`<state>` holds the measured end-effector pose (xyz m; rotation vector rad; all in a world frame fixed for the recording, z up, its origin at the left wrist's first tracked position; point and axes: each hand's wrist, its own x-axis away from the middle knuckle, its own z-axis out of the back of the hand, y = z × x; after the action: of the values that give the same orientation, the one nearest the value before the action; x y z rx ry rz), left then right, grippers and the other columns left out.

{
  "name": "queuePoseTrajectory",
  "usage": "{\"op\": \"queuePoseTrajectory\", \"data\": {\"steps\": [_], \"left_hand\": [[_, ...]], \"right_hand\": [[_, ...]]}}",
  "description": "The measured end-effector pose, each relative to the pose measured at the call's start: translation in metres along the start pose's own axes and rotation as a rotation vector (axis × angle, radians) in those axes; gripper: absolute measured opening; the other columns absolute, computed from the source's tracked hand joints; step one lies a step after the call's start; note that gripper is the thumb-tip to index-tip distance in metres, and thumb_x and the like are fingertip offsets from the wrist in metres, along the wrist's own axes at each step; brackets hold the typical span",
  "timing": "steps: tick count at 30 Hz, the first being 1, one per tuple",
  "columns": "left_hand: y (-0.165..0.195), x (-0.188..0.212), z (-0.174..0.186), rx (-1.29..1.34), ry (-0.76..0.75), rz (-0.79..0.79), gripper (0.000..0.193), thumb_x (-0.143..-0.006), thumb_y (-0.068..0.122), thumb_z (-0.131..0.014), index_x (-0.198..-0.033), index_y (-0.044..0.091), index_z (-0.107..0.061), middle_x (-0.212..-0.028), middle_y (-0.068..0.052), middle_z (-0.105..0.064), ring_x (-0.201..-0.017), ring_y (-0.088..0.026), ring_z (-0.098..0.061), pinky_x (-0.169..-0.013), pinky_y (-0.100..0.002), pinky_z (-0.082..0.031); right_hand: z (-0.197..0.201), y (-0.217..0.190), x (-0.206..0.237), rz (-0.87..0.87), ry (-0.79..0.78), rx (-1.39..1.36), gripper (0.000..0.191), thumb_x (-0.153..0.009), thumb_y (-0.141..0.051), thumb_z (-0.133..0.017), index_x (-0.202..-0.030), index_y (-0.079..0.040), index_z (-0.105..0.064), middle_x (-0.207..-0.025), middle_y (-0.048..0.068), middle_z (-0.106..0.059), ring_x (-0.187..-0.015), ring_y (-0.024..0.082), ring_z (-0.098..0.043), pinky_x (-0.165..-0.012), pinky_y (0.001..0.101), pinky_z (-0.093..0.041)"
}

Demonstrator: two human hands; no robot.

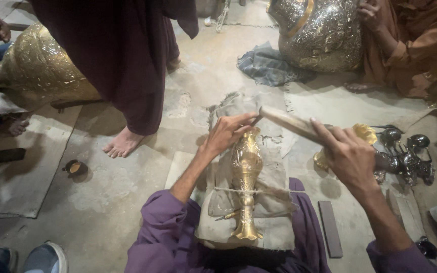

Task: The person sits on the floor with a brass vase held against a cloth-covered cushion and engraves decorative patterns into it, holding a chisel against the surface with one hand and striking it with a wooden mallet in the other, repositioning the chisel along the vase as they work.

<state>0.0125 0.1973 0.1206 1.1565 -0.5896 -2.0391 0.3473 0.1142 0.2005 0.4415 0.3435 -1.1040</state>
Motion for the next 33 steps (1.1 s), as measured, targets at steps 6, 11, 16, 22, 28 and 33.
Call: {"op": "queuePoseTrajectory", "data": {"steps": [6, 11, 16, 22, 28, 33], "left_hand": [[-0.008, 0.005, -0.007, 0.025, 0.025, 0.0, 0.042, -0.098, 0.024, -0.07, -0.139, 0.022, -0.062, -0.109, -0.005, -0.079, -0.086, -0.018, -0.079, -0.069, -0.033, -0.068], [-0.002, 0.004, -0.001, 0.023, 0.017, 0.017, 0.042, -0.096, 0.024, -0.071, -0.137, 0.02, -0.063, -0.11, -0.007, -0.079, -0.084, -0.019, -0.079, -0.069, -0.035, -0.065], [0.005, 0.0, 0.005, -0.024, -0.012, -0.044, 0.045, -0.093, 0.019, -0.071, -0.138, 0.019, -0.064, -0.117, -0.01, -0.077, -0.091, -0.022, -0.078, -0.08, -0.037, -0.063], [0.006, -0.003, 0.01, -0.027, -0.061, -0.141, 0.042, -0.097, 0.019, -0.07, -0.138, 0.019, -0.064, -0.126, -0.008, -0.075, -0.104, -0.026, -0.077, -0.088, -0.038, -0.062], [0.0, -0.003, 0.008, -0.08, -0.102, -0.15, 0.041, -0.095, 0.021, -0.069, -0.136, 0.018, -0.065, -0.121, -0.009, -0.076, -0.098, -0.025, -0.077, -0.086, -0.037, -0.063], [-0.01, 0.001, -0.001, -0.1, -0.064, -0.138, 0.042, -0.096, 0.022, -0.068, -0.138, 0.02, -0.064, -0.12, -0.008, -0.076, -0.093, -0.021, -0.078, -0.081, -0.035, -0.064]], "right_hand": [[0.002, -0.002, -0.003, -0.071, 0.071, -0.268, 0.066, -0.092, -0.014, -0.068, -0.155, -0.024, -0.05, -0.122, 0.009, -0.069, -0.096, 0.023, -0.069, -0.079, 0.0372, -0.061], [0.004, -0.009, -0.004, -0.047, 0.186, -0.395, 0.073, -0.091, -0.012, -0.064, -0.161, -0.017, -0.045, -0.128, 0.016, -0.066, -0.1, 0.027, -0.068, -0.079, 0.0364, -0.06], [0.016, -0.013, -0.003, -0.054, -0.064, 0.031, 0.069, -0.089, -0.013, -0.069, -0.154, -0.029, -0.051, -0.106, 0.002, -0.071, -0.088, 0.02, -0.069, -0.064, 0.0375, -0.059], [0.016, -0.013, 0.001, -0.065, -0.001, -0.031, 0.074, -0.085, -0.009, -0.069, -0.155, -0.027, -0.051, -0.104, 0.003, -0.07, -0.091, 0.021, -0.069, -0.067, 0.0389, -0.058], [-0.007, 0.002, 0.006, -0.056, 0.127, -0.295, 0.073, -0.081, -0.01, -0.07, -0.15, -0.021, -0.051, -0.122, 0.013, -0.067, -0.102, 0.029, -0.069, -0.084, 0.0426, -0.061], [-0.013, 0.007, 0.002, -0.042, 0.023, -0.148, 0.062, -0.096, -0.012, -0.067, -0.155, -0.023, -0.051, -0.12, 0.011, -0.071, -0.089, 0.024, -0.07, -0.069, 0.0404, -0.062]]}}
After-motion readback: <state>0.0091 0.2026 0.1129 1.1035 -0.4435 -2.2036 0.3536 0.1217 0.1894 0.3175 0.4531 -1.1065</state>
